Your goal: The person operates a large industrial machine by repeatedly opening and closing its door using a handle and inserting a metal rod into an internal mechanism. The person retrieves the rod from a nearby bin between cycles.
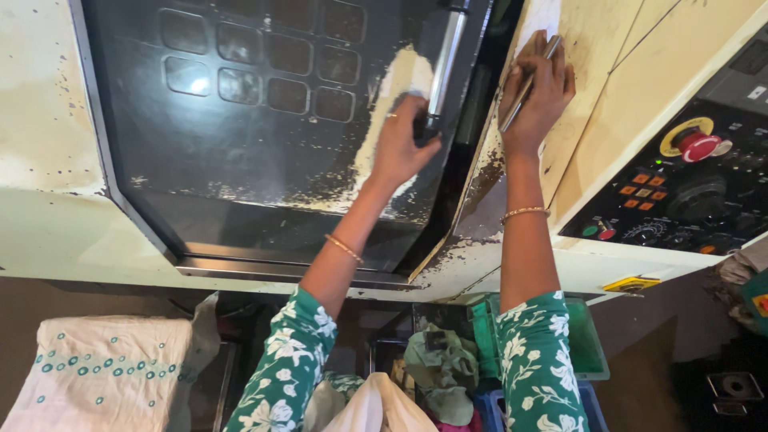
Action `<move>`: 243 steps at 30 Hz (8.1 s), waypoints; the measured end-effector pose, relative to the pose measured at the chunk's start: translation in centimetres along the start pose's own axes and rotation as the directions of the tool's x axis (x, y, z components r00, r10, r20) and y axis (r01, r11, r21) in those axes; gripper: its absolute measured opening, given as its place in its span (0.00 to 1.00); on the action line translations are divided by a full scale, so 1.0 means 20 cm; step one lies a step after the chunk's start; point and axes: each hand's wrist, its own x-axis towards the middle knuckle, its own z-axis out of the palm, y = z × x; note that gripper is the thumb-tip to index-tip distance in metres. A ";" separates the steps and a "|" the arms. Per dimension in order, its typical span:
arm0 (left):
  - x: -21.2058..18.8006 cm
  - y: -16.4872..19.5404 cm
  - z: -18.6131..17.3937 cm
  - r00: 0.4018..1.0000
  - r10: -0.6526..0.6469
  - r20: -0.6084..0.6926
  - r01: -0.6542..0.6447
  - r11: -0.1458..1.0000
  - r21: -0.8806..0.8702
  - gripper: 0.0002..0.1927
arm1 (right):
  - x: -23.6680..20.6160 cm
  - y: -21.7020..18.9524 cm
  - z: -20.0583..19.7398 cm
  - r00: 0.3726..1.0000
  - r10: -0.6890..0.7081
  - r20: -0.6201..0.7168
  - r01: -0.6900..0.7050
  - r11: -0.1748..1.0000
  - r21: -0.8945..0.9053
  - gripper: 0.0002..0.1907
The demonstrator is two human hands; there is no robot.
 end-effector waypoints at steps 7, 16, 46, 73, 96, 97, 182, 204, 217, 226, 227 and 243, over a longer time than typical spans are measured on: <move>-0.01 -0.05 -0.31 0.999 -0.041 -0.018 0.043 0.992 0.115 0.28 | -0.01 0.01 0.00 1.000 -0.009 0.013 0.009 1.000 -0.009 0.02; -0.01 -0.15 -0.79 0.996 -0.067 -0.056 0.080 0.957 0.278 0.26 | -0.04 0.06 0.01 1.000 -0.018 0.013 0.018 0.999 -0.040 0.05; -0.13 -0.42 -1.25 0.900 0.115 -0.420 0.136 0.842 0.522 0.31 | -0.08 0.04 -0.09 0.945 0.327 -0.010 -0.321 0.933 0.164 0.09; 0.10 -0.23 -1.16 0.686 0.231 -0.690 0.209 0.846 0.491 0.18 | -0.87 -0.80 1.29 0.741 0.107 0.663 -0.389 0.873 0.294 0.11; 0.06 -0.29 -1.38 0.705 0.317 -0.634 0.285 0.692 0.663 0.18 | -0.39 -1.05 1.73 0.449 0.250 0.858 -0.855 0.400 0.331 0.15; 0.06 -0.29 -1.38 0.713 0.301 -0.633 0.265 0.721 0.640 0.18 | -0.41 -1.04 1.72 0.423 0.243 0.873 -0.878 0.347 0.328 0.15; 0.06 -0.39 -1.41 0.702 0.361 -0.614 0.244 0.688 0.684 0.21 | -0.26 -0.97 1.81 0.502 0.391 0.771 -0.437 -0.655 0.617 0.12; 0.02 -0.38 -1.36 0.706 0.326 -0.629 0.278 0.689 0.669 0.22 | -0.34 -0.93 1.94 0.553 0.425 0.717 -0.681 -0.265 0.683 0.16; 0.03 -0.35 -1.46 0.716 0.396 -0.575 0.210 0.663 0.718 0.21 | -0.35 -1.12 1.90 0.609 0.386 0.693 -0.717 -0.107 0.689 0.24; 0.03 -0.35 -1.49 0.701 0.385 -0.600 0.210 0.693 0.690 0.16 | -0.43 -1.12 1.78 0.828 0.552 0.098 -0.448 0.547 0.707 0.19; 0.03 -0.36 -1.49 0.698 0.384 -0.605 0.211 0.697 0.685 0.16 | -0.44 -1.12 1.78 0.843 0.522 0.130 -0.451 0.554 0.700 0.18; 0.02 -0.35 -1.49 0.707 0.360 -0.609 0.238 0.689 0.684 0.15 | -0.59 -1.02 1.83 0.757 0.328 0.566 -0.646 0.243 0.723 0.17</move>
